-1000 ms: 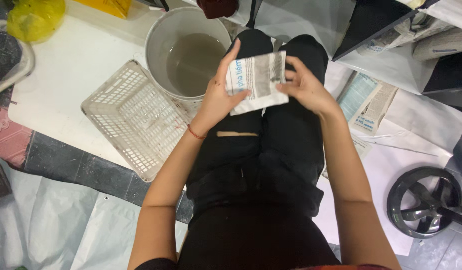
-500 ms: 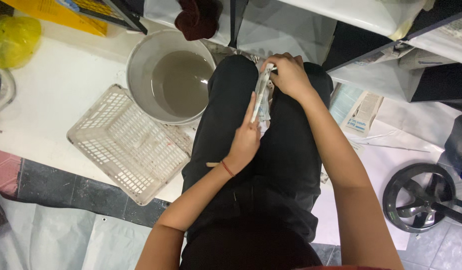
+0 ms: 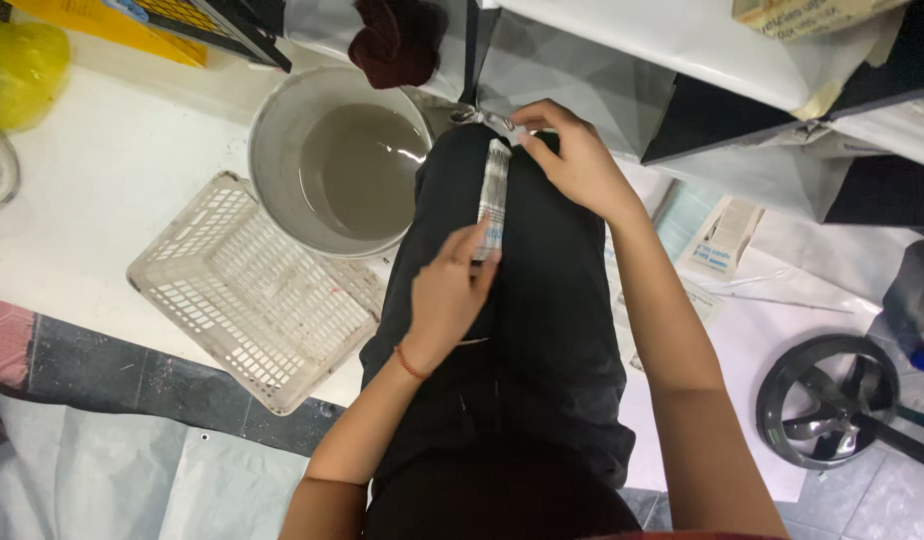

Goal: The person sits on the floor and wraps small ceramic items, including a green bowl and a glass, with newspaper. They fold the paper around each item and place the wrapped objects onto a nearby shelf.

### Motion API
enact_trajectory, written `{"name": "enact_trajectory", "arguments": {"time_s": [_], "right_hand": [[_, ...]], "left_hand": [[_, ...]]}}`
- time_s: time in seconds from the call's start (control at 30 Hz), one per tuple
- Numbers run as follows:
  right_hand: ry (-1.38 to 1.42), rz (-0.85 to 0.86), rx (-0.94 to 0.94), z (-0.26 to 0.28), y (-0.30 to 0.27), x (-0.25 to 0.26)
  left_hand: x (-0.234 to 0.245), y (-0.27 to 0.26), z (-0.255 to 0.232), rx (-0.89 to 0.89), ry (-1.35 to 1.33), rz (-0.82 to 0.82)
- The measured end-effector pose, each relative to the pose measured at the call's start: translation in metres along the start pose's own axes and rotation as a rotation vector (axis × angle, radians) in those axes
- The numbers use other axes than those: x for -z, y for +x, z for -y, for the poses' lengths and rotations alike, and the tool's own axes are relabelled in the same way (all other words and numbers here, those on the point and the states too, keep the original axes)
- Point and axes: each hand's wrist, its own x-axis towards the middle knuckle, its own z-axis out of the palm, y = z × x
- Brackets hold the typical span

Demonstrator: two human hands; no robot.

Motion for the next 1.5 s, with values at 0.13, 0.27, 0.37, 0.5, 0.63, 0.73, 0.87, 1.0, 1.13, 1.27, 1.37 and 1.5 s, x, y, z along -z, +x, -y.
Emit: {"name": "enact_trajectory", "arguments": {"time_s": [0.13, 0.27, 0.37, 0.5, 0.63, 0.73, 0.87, 1.0, 1.13, 1.27, 1.37, 1.5], "right_hand": [[0.040, -0.078, 0.079, 0.031, 0.001, 0.009], [-0.097, -0.177, 0.173, 0.068, -0.013, 0.006], [0.037, -0.376, 0.188, 0.089, -0.012, 0.001], [-0.158, -0.752, 0.409, 0.108, 0.008, 0.029], [-0.458, -0.875, 0.590, 0.138, 0.031, 0.069], [-0.381, -0.844, 0.693, 0.156, 0.042, 0.070], [-0.282, -0.679, 0.882, 0.170, 0.047, 0.039], [-0.318, -0.440, 0.813, 0.197, 0.059, 0.003], [-0.390, -0.297, 0.811, 0.226, 0.084, -0.019], [-0.507, -0.262, 0.838, 0.239, 0.108, -0.032], [-0.515, -0.230, 0.835, 0.241, 0.118, -0.039], [-0.488, -0.243, 0.830, 0.235, 0.121, -0.036]], "left_hand": [[0.035, 0.019, -0.004, -0.157, -0.055, -0.192], [0.058, 0.049, -0.024, -0.345, -0.294, -0.214], [0.071, 0.065, -0.054, -0.460, -0.434, -0.250], [0.084, 0.076, -0.101, -0.505, -0.317, -0.330], [0.095, 0.086, -0.127, -0.463, -0.246, -0.369], [0.115, 0.107, -0.112, -0.484, -0.254, -0.528], [0.155, 0.162, -0.059, -0.489, -0.180, -0.778], [0.188, 0.208, -0.009, -0.466, 0.029, -1.001], [0.227, 0.254, 0.009, -0.471, 0.169, -1.174], [0.244, 0.278, 0.006, -0.316, 0.237, -1.122], [0.252, 0.290, 0.006, -0.136, 0.325, -1.018], [0.252, 0.291, 0.017, -0.249, 0.369, -1.152]]}}
